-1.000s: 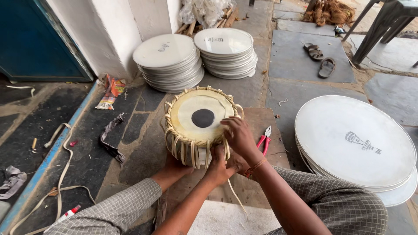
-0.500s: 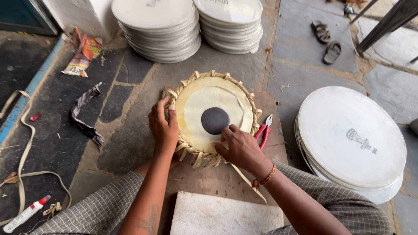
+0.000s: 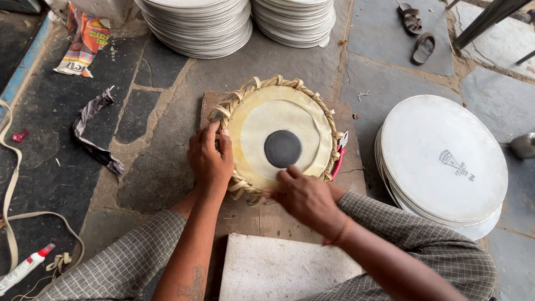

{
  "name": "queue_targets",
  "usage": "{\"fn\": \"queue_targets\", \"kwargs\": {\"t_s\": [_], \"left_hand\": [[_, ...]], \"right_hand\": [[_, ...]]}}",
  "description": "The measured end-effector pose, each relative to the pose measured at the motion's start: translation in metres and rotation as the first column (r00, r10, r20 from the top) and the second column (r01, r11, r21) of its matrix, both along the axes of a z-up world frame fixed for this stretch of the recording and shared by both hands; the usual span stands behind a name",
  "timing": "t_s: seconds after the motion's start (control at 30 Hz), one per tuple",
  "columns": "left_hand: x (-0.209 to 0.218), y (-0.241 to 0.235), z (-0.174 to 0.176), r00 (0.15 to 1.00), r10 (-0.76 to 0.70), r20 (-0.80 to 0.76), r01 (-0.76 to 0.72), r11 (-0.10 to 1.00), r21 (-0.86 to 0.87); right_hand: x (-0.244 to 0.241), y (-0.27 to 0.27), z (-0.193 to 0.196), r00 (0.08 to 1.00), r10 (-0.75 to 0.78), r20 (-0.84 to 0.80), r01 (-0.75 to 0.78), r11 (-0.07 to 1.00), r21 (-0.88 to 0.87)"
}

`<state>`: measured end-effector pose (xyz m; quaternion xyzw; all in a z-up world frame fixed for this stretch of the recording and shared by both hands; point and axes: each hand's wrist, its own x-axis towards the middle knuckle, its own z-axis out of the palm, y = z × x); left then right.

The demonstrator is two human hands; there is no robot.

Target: The person sits on the floor and weaves a long rope around the body of a drum to secure the drumhead. They pull the rope tight and adjust the tension by hand, occasionally tapping the drum surface to check the sound.

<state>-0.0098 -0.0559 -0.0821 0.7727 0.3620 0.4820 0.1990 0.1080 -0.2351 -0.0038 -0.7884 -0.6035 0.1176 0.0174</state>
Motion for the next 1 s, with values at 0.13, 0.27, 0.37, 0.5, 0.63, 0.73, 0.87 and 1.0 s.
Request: {"fn": "queue_targets", "kwargs": {"t_s": [0.13,0.27,0.37,0.5,0.63,0.73,0.87,1.0], "left_hand": [[-0.003,0.005,-0.001,1.0,-0.008,-0.008,0.008,0.999,0.035],[0.002,-0.001,0.0,1.0,0.016,0.001,-0.016,1.0,0.02],[0.007,0.0,0.0,0.999,0.041,0.022,-0.042,0.999,0.028],[0.012,0.01,-0.007,0.999,0.045,0.006,-0.044,0.996,-0.076],[0.027,0.029,-0.004,0.999,0.052,-0.016,-0.054,0.99,-0.127],[0.033,0.039,0.006,0.997,0.039,-0.065,-0.05,0.98,-0.192],[0.022,0.031,0.009,0.996,-0.009,0.094,0.018,0.996,-0.09],[-0.012,-0.027,-0.032,0.989,0.043,0.144,-0.041,0.999,-0.017]], "right_hand": [[0.05,-0.02,0.011,0.97,0.174,0.172,-0.203,0.964,0.17],[0.086,-0.032,0.015,0.919,0.206,0.337,-0.303,0.915,0.265],[0.088,-0.035,0.009,0.965,0.153,0.214,-0.208,0.942,0.263],[0.059,-0.054,-0.01,0.973,0.079,0.217,-0.171,0.877,0.45],[0.038,-0.064,-0.03,0.995,-0.009,0.102,-0.048,0.836,0.546],[0.033,-0.065,-0.041,0.997,-0.069,-0.024,0.071,0.812,0.58],[0.037,-0.052,-0.035,0.993,-0.111,-0.027,0.105,0.79,0.604],[0.046,-0.033,-0.027,0.999,0.044,-0.006,-0.03,0.766,0.642]]}}
